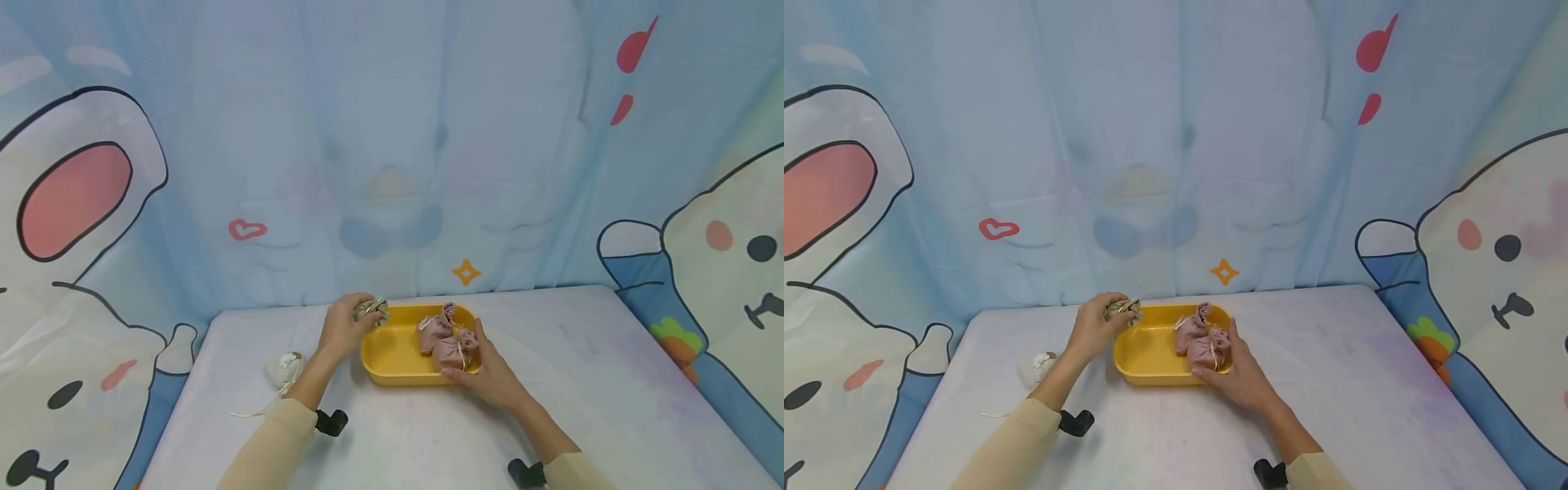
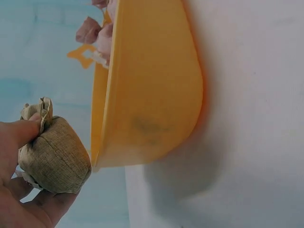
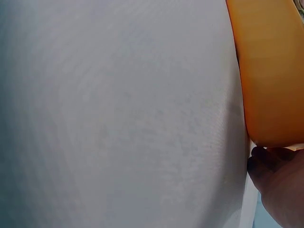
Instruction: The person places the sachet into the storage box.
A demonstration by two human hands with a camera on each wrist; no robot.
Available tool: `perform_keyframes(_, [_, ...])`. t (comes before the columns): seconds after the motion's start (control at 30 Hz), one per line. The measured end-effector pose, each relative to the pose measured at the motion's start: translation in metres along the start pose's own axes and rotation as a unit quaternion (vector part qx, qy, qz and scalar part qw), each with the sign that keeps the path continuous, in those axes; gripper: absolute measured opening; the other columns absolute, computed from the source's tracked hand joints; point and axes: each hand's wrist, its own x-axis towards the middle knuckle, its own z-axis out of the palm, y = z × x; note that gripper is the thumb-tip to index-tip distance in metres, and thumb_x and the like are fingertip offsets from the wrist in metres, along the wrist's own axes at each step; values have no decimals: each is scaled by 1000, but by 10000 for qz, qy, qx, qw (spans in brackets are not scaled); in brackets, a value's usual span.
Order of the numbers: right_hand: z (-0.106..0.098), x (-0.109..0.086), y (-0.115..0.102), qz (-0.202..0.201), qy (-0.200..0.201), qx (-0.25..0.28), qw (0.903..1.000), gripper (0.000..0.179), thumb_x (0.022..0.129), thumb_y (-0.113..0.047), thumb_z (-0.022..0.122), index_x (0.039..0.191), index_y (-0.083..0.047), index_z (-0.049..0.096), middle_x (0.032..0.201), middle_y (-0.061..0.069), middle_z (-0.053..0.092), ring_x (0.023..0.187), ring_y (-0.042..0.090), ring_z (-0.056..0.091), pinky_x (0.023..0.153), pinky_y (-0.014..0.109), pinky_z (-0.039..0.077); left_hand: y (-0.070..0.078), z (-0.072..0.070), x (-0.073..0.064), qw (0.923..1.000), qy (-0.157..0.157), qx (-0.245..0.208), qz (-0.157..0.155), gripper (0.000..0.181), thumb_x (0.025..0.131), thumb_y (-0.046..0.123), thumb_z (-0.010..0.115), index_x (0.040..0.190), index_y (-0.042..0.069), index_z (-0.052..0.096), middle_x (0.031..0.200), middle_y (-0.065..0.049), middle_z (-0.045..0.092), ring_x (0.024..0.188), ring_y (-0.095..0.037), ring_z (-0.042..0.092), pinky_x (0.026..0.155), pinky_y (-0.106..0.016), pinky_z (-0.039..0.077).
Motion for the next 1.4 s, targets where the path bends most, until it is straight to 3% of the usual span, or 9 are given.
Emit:
perform_keyframes(0.2, [0, 1, 1, -32, 2, -4, 10000, 133, 85, -63, 79, 166, -14, -16, 175, 19, 0, 160, 45, 7, 124, 66, 18, 6, 9, 0, 9998, -160, 37, -97, 33, 98, 30, 75, 126, 14, 71, 123, -8, 69, 108, -23, 64, 91, -43, 55])
perform_keyframes(0.6, [0, 1, -1, 18, -28, -57, 10000, 133, 85, -63, 78, 165, -14, -16, 174, 22, -1, 160, 47, 7, 123, 68, 17, 10, 28, 3, 9992, -399, 93, 20, 30, 99, 31, 73, 125, 17, 71, 122, -6, 69, 105, -21, 63, 93, -42, 53])
perform_keyframes(1.13, [-1, 1, -1, -8, -12, -15, 10000, 132, 86, -62, 78, 165, -15, -16, 174, 21, 0, 160, 47, 6, 124, 68, 16, 11, 43, 5, 9975, -672, 222, -92, 27, 101, 30, 71, 122, 15, 66, 115, -6, 66, 95, -19, 60, 85, -38, 52])
perform_keyframes(1.4, [1, 0, 0, 26, 16, -46, 10000, 132, 85, -63, 78, 166, -14, -16, 174, 21, 0, 160, 47, 7, 123, 68, 16, 11, 49, 7, 9968, -695, 403, 35, 28, 100, 30, 71, 123, 14, 66, 114, -6, 67, 93, -19, 59, 85, -38, 52])
